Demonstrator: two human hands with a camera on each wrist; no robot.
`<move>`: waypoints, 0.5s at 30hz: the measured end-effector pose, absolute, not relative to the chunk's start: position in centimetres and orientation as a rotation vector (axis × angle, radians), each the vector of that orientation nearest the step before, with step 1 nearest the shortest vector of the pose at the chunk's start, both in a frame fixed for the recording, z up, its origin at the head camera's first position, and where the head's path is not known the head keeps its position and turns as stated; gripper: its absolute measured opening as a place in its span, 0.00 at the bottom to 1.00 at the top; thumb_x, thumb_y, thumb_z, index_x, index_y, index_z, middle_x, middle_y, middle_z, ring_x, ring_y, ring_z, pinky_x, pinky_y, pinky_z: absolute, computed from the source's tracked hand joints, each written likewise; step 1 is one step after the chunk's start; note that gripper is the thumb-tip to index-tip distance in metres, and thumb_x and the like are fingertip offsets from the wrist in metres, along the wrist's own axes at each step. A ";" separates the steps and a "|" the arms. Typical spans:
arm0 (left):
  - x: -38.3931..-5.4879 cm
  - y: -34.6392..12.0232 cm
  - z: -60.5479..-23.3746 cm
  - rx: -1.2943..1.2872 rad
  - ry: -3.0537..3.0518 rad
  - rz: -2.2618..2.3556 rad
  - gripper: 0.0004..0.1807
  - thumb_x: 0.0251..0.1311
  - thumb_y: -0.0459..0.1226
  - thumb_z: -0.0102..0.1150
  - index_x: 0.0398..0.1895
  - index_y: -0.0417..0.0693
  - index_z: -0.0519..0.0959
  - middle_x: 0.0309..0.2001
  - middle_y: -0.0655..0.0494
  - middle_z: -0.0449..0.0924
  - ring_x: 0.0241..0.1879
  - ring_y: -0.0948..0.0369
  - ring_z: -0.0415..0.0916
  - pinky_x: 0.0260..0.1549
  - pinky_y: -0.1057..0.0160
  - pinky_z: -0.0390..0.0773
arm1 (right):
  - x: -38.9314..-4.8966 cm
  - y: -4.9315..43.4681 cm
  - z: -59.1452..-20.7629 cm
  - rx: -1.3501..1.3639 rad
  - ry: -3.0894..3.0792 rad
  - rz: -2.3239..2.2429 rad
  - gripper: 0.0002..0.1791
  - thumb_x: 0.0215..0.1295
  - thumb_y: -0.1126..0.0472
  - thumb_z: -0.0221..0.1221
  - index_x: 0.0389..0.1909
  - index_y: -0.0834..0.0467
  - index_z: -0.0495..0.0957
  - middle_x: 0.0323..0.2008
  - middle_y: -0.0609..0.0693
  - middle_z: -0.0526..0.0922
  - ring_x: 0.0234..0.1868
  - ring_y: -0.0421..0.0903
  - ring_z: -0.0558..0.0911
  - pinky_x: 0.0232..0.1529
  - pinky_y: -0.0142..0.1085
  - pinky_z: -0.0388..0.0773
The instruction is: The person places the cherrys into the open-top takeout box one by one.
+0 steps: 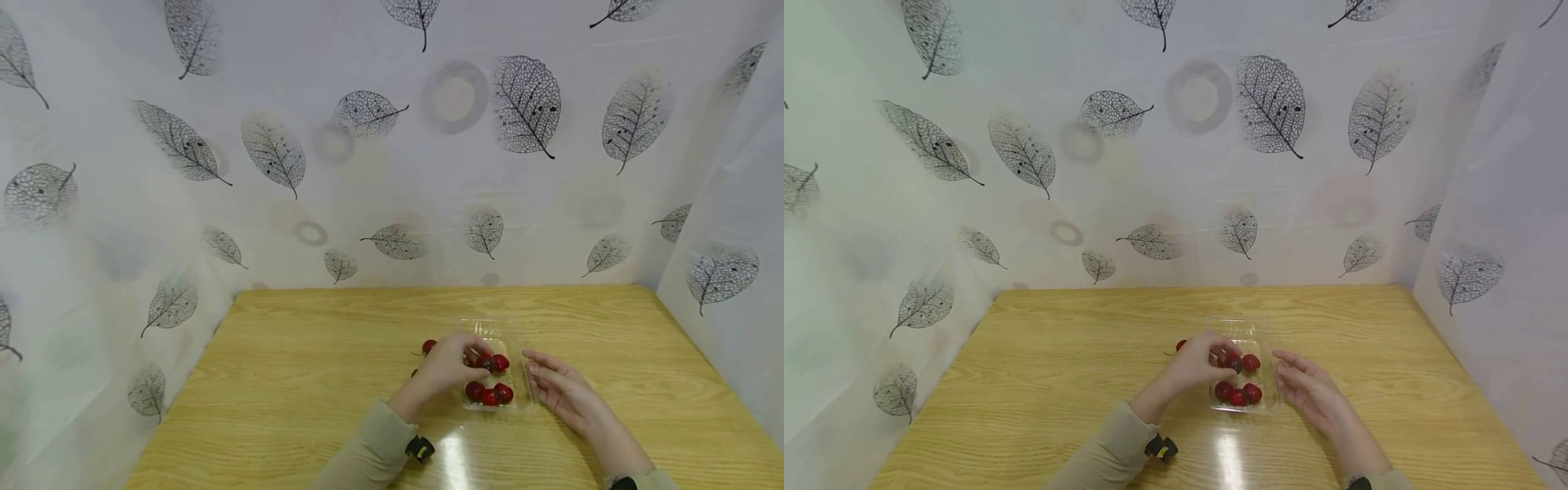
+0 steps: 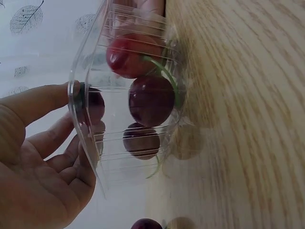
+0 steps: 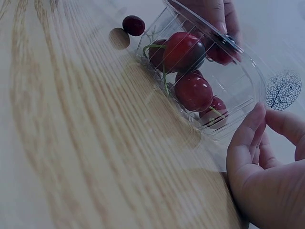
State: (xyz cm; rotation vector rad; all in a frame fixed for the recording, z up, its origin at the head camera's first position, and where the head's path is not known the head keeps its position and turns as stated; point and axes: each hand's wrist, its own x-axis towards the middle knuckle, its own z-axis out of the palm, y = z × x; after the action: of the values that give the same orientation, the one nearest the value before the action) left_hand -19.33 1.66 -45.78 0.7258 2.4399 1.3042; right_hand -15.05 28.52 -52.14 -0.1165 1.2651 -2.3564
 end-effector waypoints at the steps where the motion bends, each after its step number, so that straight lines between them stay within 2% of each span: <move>1: -19.3 1.7 -45.8 0.726 2.447 1.298 0.14 0.60 0.29 0.76 0.49 0.43 0.87 0.46 0.52 0.87 0.38 0.68 0.82 0.35 0.76 0.80 | -15.0 28.5 -52.1 -0.113 1.263 -2.357 0.23 0.85 0.69 0.44 0.57 0.44 0.85 0.48 0.39 0.86 0.49 0.33 0.84 0.52 0.26 0.83; 15: -18.7 2.3 -45.8 0.738 2.598 1.086 0.16 0.58 0.33 0.79 0.49 0.51 0.88 0.47 0.58 0.86 0.41 0.66 0.81 0.38 0.76 0.79 | -15.1 28.6 -52.2 -0.135 1.268 -2.354 0.23 0.85 0.69 0.43 0.58 0.45 0.85 0.47 0.39 0.86 0.49 0.33 0.84 0.52 0.26 0.83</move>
State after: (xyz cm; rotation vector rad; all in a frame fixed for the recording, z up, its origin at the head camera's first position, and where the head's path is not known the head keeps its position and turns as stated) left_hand -18.69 2.25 -45.80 0.7380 2.5979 1.0862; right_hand -15.08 28.59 -52.21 -0.1352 1.2684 -2.3539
